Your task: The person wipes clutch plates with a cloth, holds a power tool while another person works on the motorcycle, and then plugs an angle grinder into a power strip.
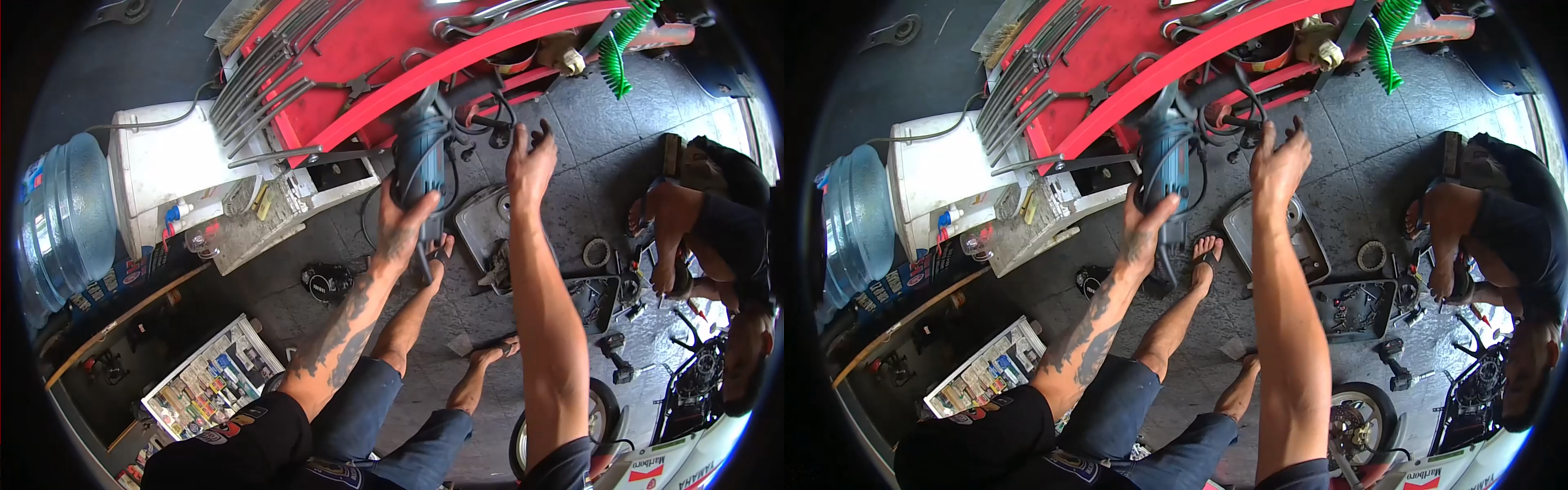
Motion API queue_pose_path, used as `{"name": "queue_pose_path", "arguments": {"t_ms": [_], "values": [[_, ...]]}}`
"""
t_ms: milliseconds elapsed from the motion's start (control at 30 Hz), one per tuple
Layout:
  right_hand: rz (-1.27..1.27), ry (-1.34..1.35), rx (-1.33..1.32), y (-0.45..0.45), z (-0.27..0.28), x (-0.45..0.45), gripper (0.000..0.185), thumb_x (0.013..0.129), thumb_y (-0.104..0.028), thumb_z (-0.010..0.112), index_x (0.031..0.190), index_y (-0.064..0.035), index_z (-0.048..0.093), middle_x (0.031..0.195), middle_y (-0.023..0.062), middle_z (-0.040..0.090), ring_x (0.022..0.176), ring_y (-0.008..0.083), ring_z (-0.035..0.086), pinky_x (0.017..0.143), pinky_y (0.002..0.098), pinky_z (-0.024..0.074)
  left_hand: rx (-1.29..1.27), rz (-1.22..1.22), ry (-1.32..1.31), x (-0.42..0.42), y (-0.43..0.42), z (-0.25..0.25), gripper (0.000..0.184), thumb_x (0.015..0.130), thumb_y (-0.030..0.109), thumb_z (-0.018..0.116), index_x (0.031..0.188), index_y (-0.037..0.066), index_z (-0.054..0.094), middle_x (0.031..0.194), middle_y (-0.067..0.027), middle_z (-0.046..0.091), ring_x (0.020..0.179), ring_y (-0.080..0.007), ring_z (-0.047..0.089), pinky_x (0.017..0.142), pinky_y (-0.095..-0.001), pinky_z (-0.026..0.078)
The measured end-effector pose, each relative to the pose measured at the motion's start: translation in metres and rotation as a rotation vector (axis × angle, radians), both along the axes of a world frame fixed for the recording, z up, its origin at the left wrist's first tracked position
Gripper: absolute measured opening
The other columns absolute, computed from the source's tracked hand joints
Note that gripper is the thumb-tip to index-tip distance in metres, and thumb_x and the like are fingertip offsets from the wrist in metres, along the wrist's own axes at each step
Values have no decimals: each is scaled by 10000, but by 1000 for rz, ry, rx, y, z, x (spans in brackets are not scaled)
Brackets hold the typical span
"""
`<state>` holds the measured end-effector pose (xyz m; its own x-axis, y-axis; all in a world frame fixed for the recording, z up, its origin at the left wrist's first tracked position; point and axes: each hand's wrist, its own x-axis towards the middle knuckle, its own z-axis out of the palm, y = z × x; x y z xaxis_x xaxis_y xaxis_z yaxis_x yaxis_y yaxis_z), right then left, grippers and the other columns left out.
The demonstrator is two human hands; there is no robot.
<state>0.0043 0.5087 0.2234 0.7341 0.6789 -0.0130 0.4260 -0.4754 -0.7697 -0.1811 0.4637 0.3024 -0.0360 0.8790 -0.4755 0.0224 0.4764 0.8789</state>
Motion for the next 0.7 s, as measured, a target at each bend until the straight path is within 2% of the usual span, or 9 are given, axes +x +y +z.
{"name": "queue_pose_path", "arguments": {"t_ms": [33, 100, 267, 333, 367, 433, 567, 667, 700], "values": [[-50, 123, 35, -11, 14, -4, 393, 906, -243, 593, 1184, 28, 538, 1071, 219, 573, 1004, 355, 523, 919, 434, 382, -33, -14, -10, -4, -12, 5, 646, 774, 243, 722, 1284, -11, 417, 1089, -83, 537, 970, -155, 528, 870, -301, 432], [-123, 234, 106, -41, 30, -22, 319, 927, -221, 566, 1109, 42, 552, 1018, 203, 569, 933, 327, 546, 856, 399, 425, -77, -40, -30, -6, -38, 17, 667, 778, 236, 712, 1306, -20, 395, 1124, -99, 523, 997, -162, 521, 889, -298, 430], [-38, 842, -27, -136, 49, -76, 397, 949, -266, 556, 1183, 55, 549, 1111, 185, 627, 1047, 234, 586, 932, 338, 439, 168, -241, 78, -26, -96, 26, 702, 808, 68, 660, 1361, -16, 236, 1197, -165, 515, 1043, -221, 586, 878, -362, 507], [84, 901, -59, -164, 46, -85, 458, 958, -298, 541, 1251, 52, 513, 1173, 170, 604, 1099, 227, 559, 961, 331, 418, -41, -245, 9, -29, -114, 39, 744, 786, 105, 684, 1375, -22, 247, 1209, -169, 516, 1075, -223, 562, 963, -371, 442], [79, 980, -2, -170, 49, -85, 487, 960, -314, 535, 1281, 50, 491, 1216, 166, 581, 1133, 228, 538, 978, 329, 404, -15, -327, 164, -36, -122, 38, 782, 765, 165, 706, 1383, -27, 268, 1222, -162, 506, 1103, -228, 531, 1008, -366, 385], [90, 1206, -4, -186, 56, -79, 560, 964, -341, 525, 1344, 58, 425, 1305, 168, 521, 1206, 236, 485, 1013, 327, 373, -23, -344, 153, -41, -139, 36, 792, 757, 182, 713, 1384, -25, 276, 1240, -160, 494, 1121, -232, 518, 1003, -358, 386], [204, 1393, -15, -235, 53, -85, 836, 847, -530, 638, 1346, 85, 373, 1270, 175, 521, 1198, 242, 463, 1044, 351, 322, -141, -361, -36, -44, -165, 48, 808, 748, 200, 725, 1397, -2, 287, 1295, -139, 453, 1193, -218, 453, 1020, -347, 353], [210, 1431, -6, -270, 76, -92, 788, 830, -517, 647, 1306, 72, 430, 1259, 148, 530, 1178, 238, 475, 1025, 340, 335, -196, -428, -142, -42, -174, 65, 813, 756, 200, 721, 1411, 10, 279, 1320, -118, 432, 1237, -208, 404, 1055, -343, 299], [162, 1471, 25, -280, 82, -94, 751, 786, -438, 703, 1288, 63, 456, 1235, 136, 545, 1144, 229, 498, 1005, 338, 356, -184, -486, -186, -40, -175, 73, 825, 754, 201, 722, 1415, 3, 271, 1336, -123, 415, 1253, -213, 386, 1065, -345, 284]]}}
